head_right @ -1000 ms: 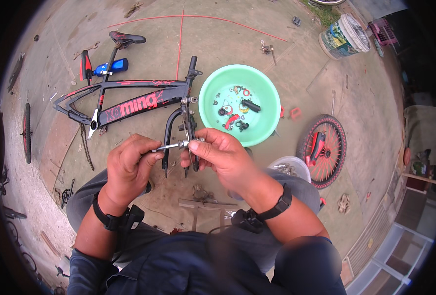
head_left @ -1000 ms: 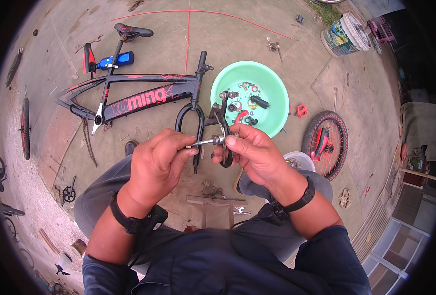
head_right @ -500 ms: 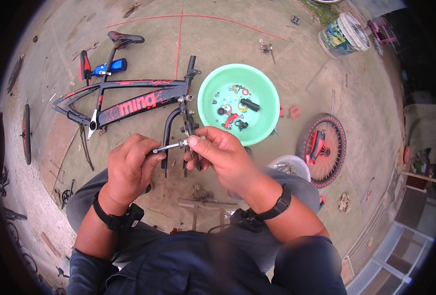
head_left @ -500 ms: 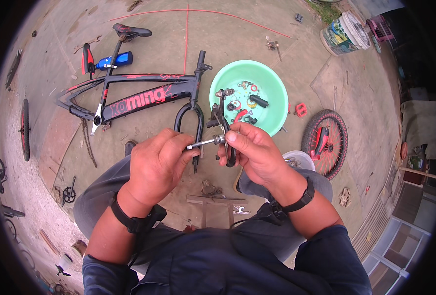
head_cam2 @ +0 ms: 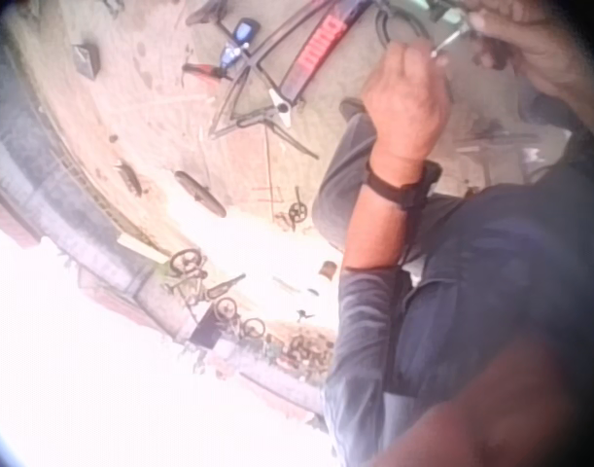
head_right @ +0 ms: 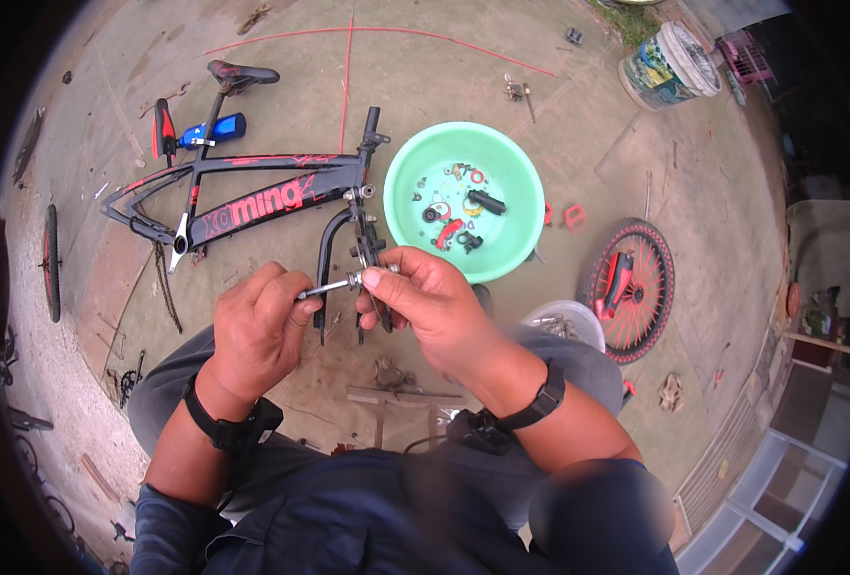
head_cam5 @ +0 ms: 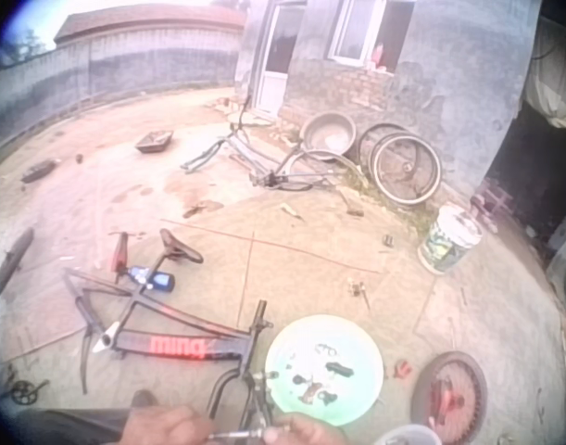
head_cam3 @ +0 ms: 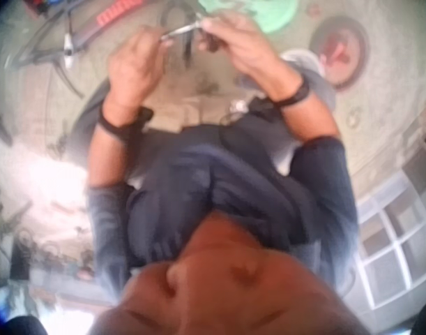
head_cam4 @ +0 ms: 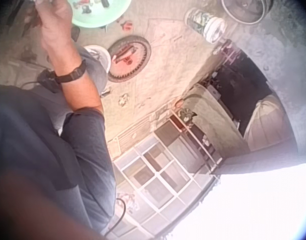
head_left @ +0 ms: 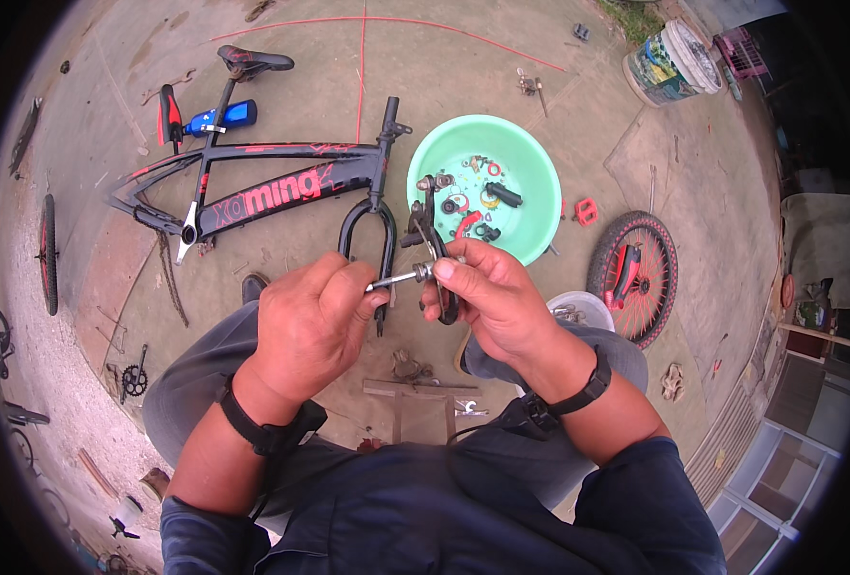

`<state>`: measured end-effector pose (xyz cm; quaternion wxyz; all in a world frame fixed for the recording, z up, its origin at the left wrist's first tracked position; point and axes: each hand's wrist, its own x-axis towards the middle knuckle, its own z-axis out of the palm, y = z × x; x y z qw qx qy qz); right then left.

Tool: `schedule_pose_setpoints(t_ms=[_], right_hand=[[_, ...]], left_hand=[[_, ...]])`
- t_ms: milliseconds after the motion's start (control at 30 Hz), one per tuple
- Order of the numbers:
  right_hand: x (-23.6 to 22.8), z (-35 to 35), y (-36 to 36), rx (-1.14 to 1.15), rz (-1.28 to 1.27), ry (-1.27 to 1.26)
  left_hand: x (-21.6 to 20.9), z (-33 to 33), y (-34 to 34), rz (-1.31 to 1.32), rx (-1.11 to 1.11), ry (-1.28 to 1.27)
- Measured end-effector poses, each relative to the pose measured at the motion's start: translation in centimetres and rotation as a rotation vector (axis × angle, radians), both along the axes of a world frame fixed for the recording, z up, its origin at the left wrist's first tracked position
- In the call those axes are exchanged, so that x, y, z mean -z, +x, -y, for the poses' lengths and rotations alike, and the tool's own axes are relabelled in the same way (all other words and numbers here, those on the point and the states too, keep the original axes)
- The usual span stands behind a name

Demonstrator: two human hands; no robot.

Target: The person assembles a bicycle caliper brake by hand, inserting a bolt and tightening it with a small wrench. They repeatedly adjust the brake arms and test the mechanism while seated on a low stool.

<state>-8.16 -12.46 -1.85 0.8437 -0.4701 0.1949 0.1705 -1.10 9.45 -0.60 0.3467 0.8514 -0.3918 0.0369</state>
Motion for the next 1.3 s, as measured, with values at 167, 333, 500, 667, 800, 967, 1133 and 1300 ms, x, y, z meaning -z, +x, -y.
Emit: schedule_pose_setpoints(t_ms=[167,333,500,667,800,967,1133,1300], right_hand=[[0.21,-0.06,-0.11,-0.001,0.020,0.003],[0.19,-0.10,-0.11,-0.003,0.041,-0.017],[-0.04,-0.16,-0.05,0.006,0.064,-0.053],[-0.12,0.11,0.14,0.003,0.050,-0.067],[-0.16,0.02,0.07,0.012,0.042,-0.063],[-0.16,-0.02,0.11,0.004,0.049,-0.070],[-0.20,-0.18,0.04,0.013,0.039,-0.071],[-0.29,-0.34,0.09,0.017,0.083,-0.077]], left_hand=[[0.00,-0.12,-0.08,-0.032,0.015,0.007],[0.28,-0.25,-0.28,-0.358,0.018,-0.095],[-0.25,-0.81,-0.51,-1.056,-0.064,-0.173],[-0.41,-0.11,-0.83,-0.637,-0.085,-0.268],[-0.19,-0.13,-0.26,-0.376,-0.028,-0.173],[0.17,-0.24,-0.07,-0.286,0.002,-0.157],[0.14,-0.07,-0.29,-0.387,-0.023,-0.151],[-0.35,-0.02,-0.61,-1.143,-0.168,-0.276]])
